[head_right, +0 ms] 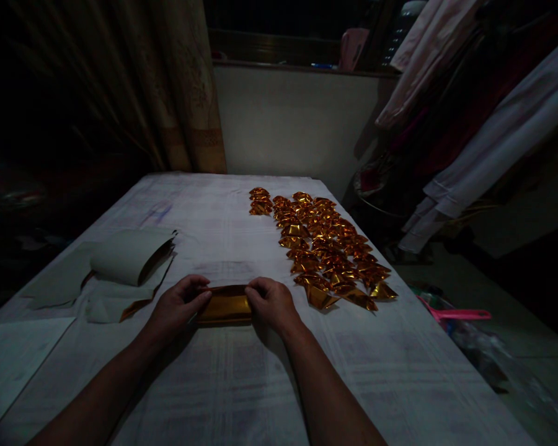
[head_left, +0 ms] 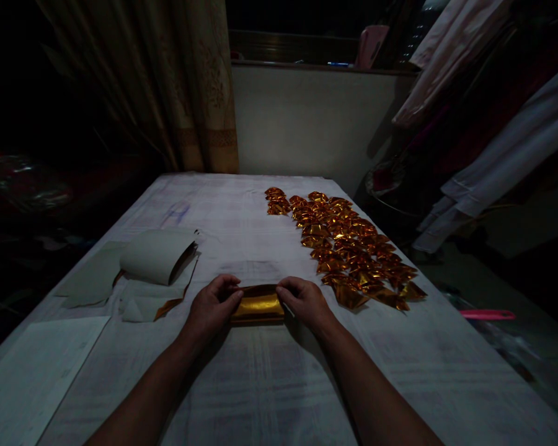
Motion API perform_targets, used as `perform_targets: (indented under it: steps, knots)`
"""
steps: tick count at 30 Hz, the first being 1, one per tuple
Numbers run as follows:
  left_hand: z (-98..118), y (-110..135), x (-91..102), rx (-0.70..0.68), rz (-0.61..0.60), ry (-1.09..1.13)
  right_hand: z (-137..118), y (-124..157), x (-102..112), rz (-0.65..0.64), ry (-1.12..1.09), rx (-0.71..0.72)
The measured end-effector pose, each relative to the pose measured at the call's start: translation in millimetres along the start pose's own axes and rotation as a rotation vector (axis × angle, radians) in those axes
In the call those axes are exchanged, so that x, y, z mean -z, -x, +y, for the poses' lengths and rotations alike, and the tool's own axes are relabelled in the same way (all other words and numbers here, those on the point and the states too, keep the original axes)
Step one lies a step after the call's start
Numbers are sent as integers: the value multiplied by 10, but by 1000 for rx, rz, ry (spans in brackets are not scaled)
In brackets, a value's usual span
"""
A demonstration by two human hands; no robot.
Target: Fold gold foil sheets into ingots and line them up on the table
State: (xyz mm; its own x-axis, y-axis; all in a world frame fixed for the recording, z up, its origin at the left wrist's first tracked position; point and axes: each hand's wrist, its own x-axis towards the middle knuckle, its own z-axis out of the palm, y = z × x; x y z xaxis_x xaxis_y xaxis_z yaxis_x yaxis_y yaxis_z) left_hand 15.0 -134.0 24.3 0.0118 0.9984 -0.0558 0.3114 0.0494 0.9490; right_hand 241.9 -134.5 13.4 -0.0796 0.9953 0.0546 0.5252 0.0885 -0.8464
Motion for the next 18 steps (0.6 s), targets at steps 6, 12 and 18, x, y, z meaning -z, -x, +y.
perform_targets:
  steps: [6,12,18]
  knots:
    - [-31,1,-7,-154,61,-335,-30,9,-80,98,103,-24]
    - [-46,0,-26,-298,88,-671,-65,14,-160,175,293,12]
    - [-88,-3,-32,-407,84,-697,-92,-5,-137,149,311,1]
